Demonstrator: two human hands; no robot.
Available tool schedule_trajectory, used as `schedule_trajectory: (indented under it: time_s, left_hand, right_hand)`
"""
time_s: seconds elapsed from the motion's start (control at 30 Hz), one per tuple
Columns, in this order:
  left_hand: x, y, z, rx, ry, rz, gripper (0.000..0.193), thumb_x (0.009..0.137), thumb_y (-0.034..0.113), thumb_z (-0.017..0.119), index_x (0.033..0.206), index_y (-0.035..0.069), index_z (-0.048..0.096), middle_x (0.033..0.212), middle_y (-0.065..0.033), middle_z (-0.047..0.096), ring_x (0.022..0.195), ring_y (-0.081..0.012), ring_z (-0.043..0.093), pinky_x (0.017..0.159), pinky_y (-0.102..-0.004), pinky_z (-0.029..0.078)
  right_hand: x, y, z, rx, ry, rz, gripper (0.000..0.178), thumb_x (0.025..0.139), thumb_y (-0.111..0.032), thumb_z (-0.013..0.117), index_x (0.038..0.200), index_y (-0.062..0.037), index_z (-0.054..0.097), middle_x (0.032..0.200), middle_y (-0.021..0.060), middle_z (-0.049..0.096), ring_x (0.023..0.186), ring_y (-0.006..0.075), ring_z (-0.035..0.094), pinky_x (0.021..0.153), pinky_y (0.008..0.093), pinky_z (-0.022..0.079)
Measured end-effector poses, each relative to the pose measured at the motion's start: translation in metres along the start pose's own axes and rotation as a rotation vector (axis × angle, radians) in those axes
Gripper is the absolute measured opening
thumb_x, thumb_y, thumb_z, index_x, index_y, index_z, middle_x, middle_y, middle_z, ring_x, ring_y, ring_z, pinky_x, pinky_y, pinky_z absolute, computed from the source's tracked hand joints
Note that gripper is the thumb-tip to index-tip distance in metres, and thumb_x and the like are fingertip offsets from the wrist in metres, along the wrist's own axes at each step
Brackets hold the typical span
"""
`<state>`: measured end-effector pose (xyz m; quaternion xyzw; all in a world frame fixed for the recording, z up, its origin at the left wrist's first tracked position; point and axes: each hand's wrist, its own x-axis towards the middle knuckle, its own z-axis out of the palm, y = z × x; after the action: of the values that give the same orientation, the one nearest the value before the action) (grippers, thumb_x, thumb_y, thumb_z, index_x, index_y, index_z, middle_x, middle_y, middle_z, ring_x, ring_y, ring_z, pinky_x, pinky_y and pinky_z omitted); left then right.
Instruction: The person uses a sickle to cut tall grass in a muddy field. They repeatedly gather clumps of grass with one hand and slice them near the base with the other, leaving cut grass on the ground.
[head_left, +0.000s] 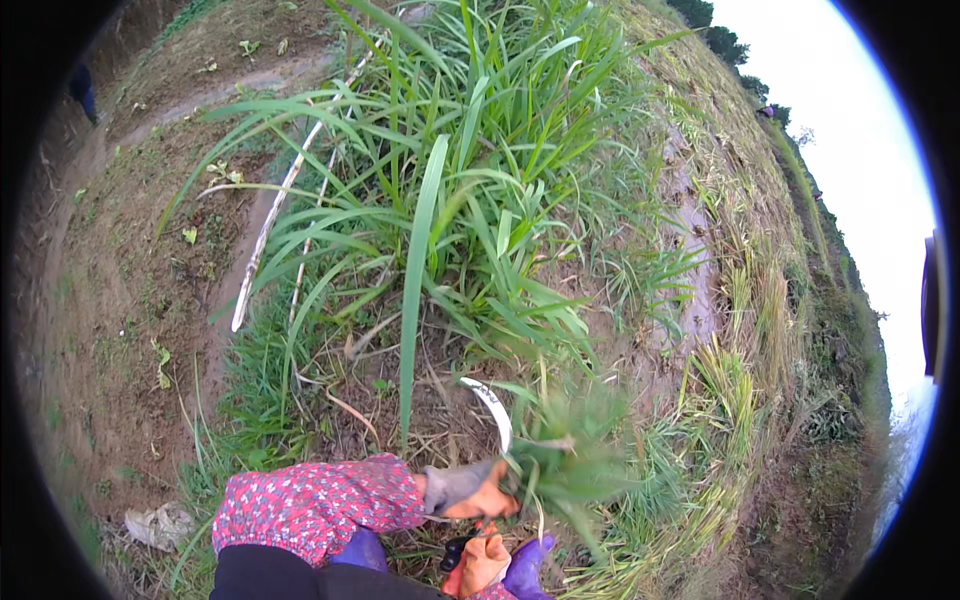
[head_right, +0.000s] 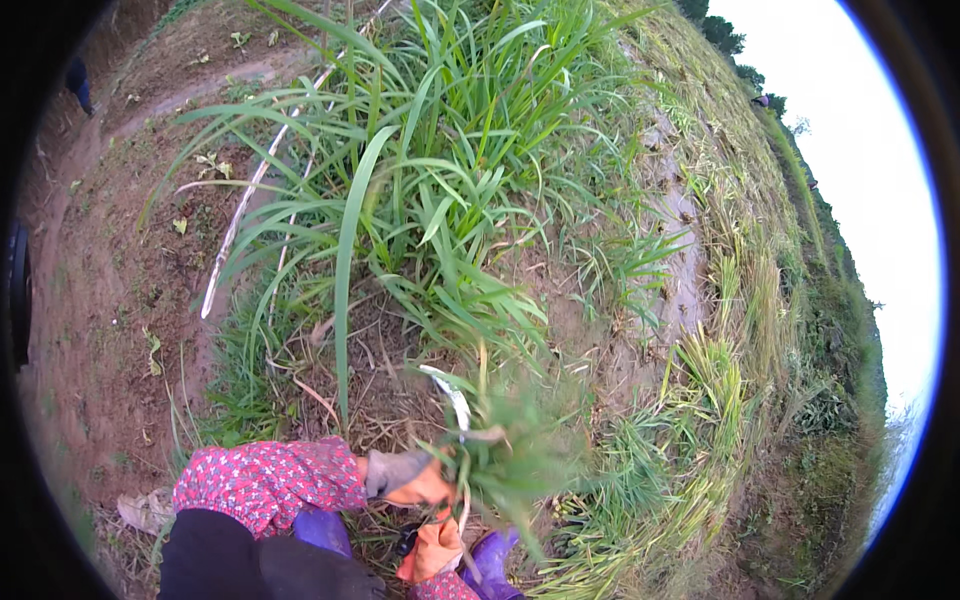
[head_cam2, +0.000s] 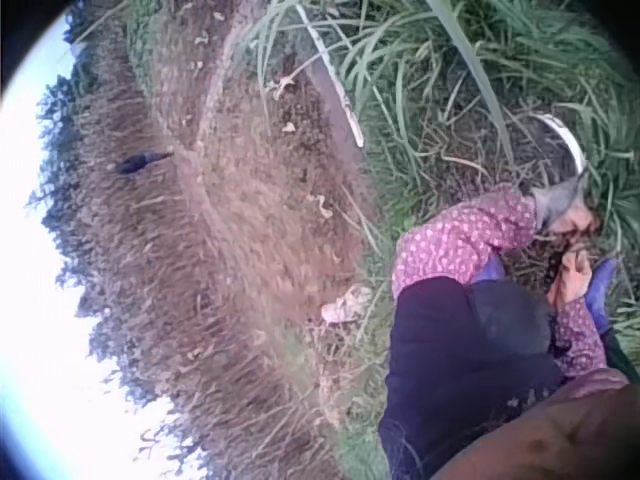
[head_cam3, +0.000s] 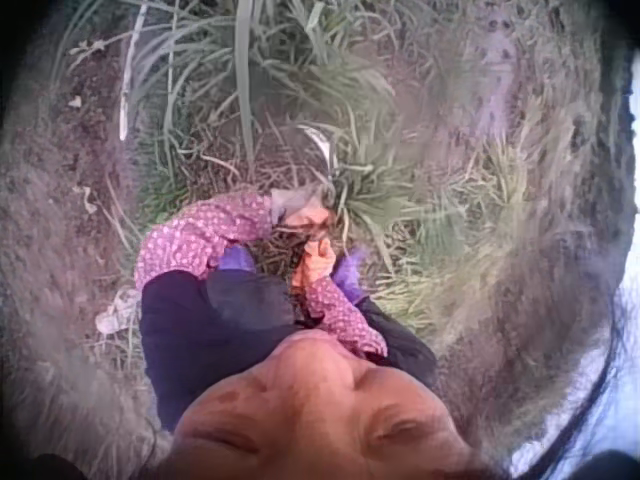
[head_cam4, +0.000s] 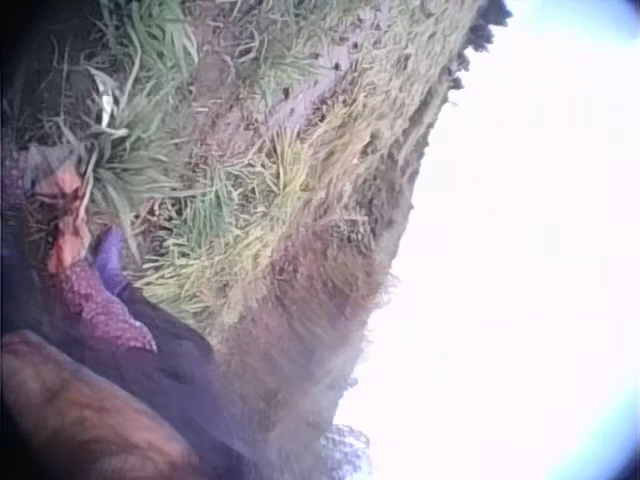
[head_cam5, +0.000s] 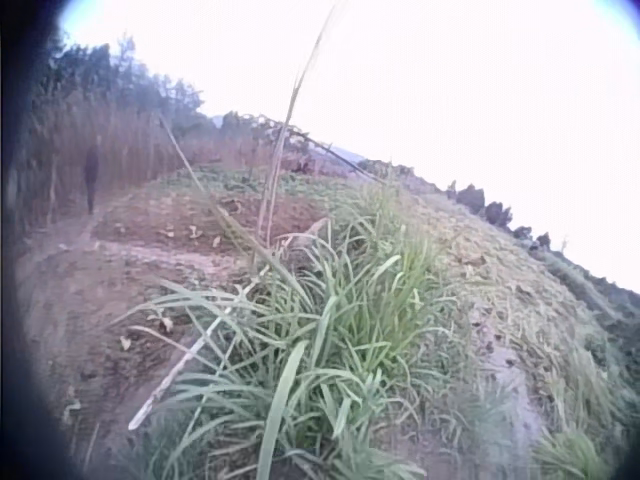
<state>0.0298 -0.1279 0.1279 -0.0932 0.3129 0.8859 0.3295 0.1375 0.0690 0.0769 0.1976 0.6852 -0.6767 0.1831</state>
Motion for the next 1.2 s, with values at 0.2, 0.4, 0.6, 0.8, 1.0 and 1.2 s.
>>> schedule_trajectory:
  time_s: [0.2, 0.4, 0.6, 0.8, 1.0, 1.2]
  left_hand:
    - [0.015, -0.006, -0.027, 1.328, 0.22, 0.173, 0.042, 0.06, 0.019, 0.067, 0.101, 0.011, 0.062, 0.085, -0.017, 0.062, 0.083, -0.0333, 0.062, 0.07, -0.0419, 0.049]
    - [0.01, 0.049, -0.097, 1.666, 0.853, 0.166, 0.043, 0.061, 0.02, 0.069, 0.102, 0.011, 0.058, 0.091, -0.0133, 0.062, 0.088, -0.0348, 0.061, 0.072, -0.0445, 0.05]
    - [0.057, 0.062, -0.126, 1.444, 1.001, 0.342, 0.052, 0.065, 0.024, 0.07, 0.109, 0.003, 0.052, 0.105, -0.0226, 0.058, 0.094, -0.0398, 0.057, 0.079, -0.0427, 0.049]
    - [0.059, 0.101, -0.087, 1.629, 1.05, 0.148, 0.035, 0.06, 0.023, 0.07, 0.091, 0.007, 0.062, 0.085, -0.0146, 0.064, 0.084, -0.0337, 0.062, 0.072, -0.0424, 0.05]
    - [0.055, 0.051, -0.071, 1.838, 0.697, 0.063, 0.034, 0.057, 0.029, 0.074, 0.085, 0.013, 0.065, 0.083, -0.0101, 0.064, 0.083, -0.028, 0.063, 0.068, -0.0395, 0.052]
    - [0.005, 0.046, -0.08, 1.651, 0.994, 0.487, 0.027, 0.061, 0.027, 0.071, 0.082, 0.011, 0.066, 0.079, -0.0119, 0.061, 0.078, -0.0314, 0.06, 0.068, -0.0423, 0.049]
  right_hand:
    - [0.016, -0.033, 0.031, -0.128, 0.071, 0.034, 0.035, 0.087, -0.005, 0.052, 0.121, -0.0005, 0.051, 0.086, 0.0001, 0.055, 0.07, 0.01, 0.054, 0.061, 0.023, 0.045]
    - [0.075, -0.032, 0.07, -0.156, -0.019, -0.081, 0.029, 0.086, -0.009, 0.058, 0.114, -0.0029, 0.053, 0.077, -0.0056, 0.05, 0.066, 0.0044, 0.046, 0.057, 0.0213, 0.04]
    - [0.08, -0.019, 0.067, -0.088, -0.09, -0.055, 0.041, 0.085, -0.003, 0.057, 0.125, -0.0036, 0.048, 0.082, -0.0056, 0.049, 0.067, 0.0048, 0.043, 0.059, 0.0201, 0.039]
    - [0.108, -0.043, 0.082, -0.122, -0.241, -0.067, 0.023, 0.088, -0.003, 0.05, 0.111, -0.0029, 0.052, 0.072, -0.0085, 0.043, 0.059, 0.002, 0.038, 0.051, 0.0172, 0.03]
    - [0.038, 0.026, 0.004, 0.729, -0.321, 0.333, 0.051, 0.082, 0.004, 0.05, 0.132, -0.0023, 0.041, 0.081, -0.0023, 0.047, 0.066, 0.0063, 0.045, 0.06, 0.0207, 0.039]
    - [0.05, -0.032, 0.057, -0.039, 0.011, -0.081, 0.045, 0.086, -0.003, 0.052, 0.131, -0.0048, 0.045, 0.08, -0.0058, 0.048, 0.065, 0.0042, 0.043, 0.058, 0.0191, 0.039]
